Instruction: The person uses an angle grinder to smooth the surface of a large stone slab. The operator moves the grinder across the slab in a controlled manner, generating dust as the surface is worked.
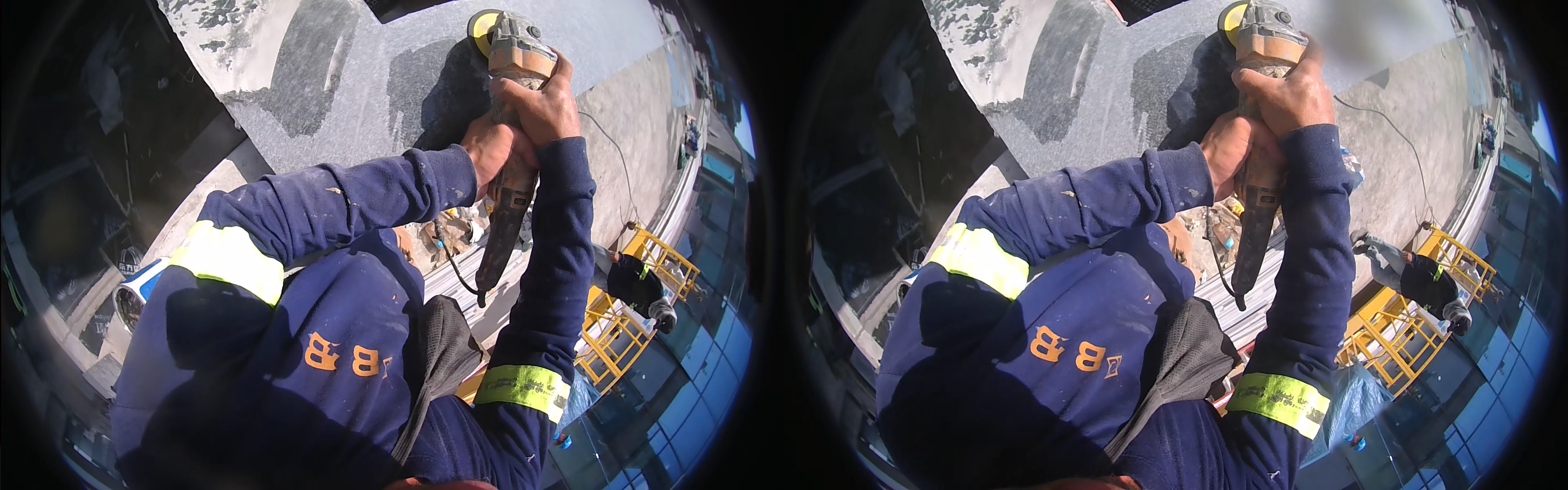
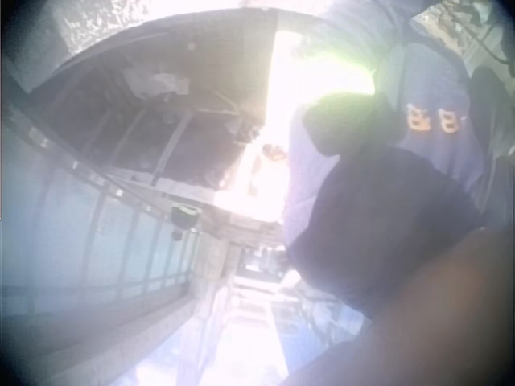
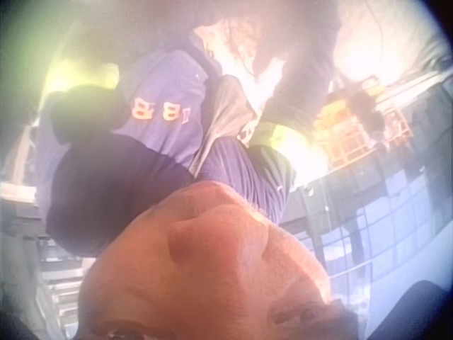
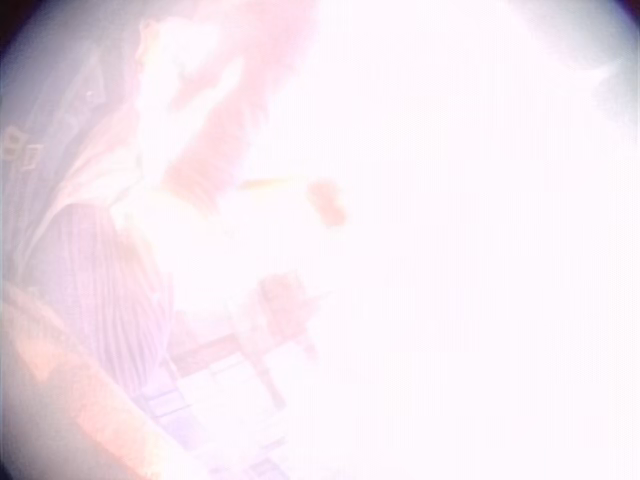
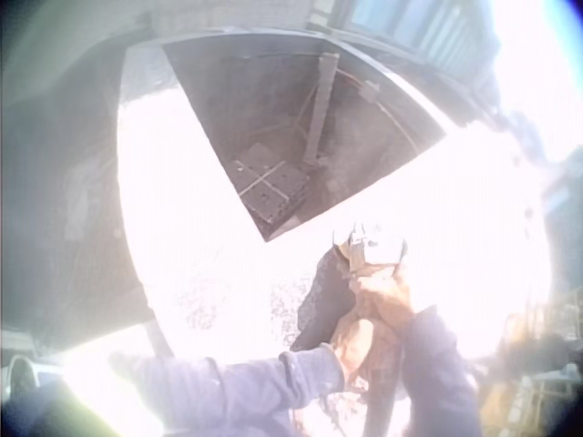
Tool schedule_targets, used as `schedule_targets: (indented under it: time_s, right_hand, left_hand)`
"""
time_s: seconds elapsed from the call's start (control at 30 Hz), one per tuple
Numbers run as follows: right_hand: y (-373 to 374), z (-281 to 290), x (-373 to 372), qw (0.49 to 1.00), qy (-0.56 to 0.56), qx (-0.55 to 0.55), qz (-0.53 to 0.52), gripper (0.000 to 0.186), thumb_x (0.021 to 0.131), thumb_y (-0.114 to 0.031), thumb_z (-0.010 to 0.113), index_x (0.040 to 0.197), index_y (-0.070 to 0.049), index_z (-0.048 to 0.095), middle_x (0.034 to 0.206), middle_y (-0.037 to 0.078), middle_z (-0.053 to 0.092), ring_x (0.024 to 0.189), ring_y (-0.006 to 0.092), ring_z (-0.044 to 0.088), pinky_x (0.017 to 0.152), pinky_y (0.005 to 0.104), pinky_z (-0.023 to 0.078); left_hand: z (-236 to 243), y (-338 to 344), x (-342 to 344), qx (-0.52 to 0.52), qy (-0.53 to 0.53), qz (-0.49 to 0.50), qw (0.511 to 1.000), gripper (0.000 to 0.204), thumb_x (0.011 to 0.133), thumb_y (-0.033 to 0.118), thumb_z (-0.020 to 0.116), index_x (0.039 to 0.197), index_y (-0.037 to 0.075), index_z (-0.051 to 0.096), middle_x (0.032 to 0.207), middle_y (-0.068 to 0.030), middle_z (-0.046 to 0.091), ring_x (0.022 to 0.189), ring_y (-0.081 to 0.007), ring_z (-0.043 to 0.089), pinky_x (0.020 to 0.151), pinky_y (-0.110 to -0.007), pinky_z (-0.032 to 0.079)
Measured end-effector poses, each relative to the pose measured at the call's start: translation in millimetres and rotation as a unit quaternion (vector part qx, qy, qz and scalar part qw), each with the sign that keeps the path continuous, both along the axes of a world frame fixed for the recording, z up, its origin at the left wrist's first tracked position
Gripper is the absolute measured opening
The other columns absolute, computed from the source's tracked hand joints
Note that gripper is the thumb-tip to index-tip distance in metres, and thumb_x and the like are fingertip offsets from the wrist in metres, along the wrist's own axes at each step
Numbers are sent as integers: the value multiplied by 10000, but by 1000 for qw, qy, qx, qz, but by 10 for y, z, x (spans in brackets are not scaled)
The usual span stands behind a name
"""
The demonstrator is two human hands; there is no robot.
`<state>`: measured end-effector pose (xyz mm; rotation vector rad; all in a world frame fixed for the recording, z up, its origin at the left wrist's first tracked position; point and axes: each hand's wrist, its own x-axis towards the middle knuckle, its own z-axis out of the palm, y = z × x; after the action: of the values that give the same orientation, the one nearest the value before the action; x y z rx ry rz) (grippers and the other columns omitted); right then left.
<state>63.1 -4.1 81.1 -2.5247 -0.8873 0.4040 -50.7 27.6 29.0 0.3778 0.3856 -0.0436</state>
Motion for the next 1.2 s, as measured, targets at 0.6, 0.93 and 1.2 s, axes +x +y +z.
schedule_targets:
  time_s: [0.6,0.93,1.2]
  right_hand:
    - [2,36,-250,997,23,41,58,921,658,-354,772,1378,-20,305,1053,294,656,975,434,664,864,426,539]
    - [-39,31,-422,991,78,20,105,981,668,-355,786,1439,-40,268,1209,252,593,1101,352,621,915,387,525]
    - [36,-6,-498,995,50,25,86,959,671,-335,773,1435,-42,274,1163,250,627,1035,368,653,895,397,533]
  left_hand:
    - [65,-93,-190,-12,43,112,993,474,645,-46,625,1113,-20,554,866,-145,662,746,-259,675,664,-368,585]
    - [97,-244,-367,-20,66,176,982,421,739,13,578,1156,-25,546,985,-137,648,791,-243,683,667,-373,595]
    - [-32,-177,-446,-8,25,147,989,427,738,6,558,1162,-41,537,969,-148,649,800,-266,695,668,-369,604]
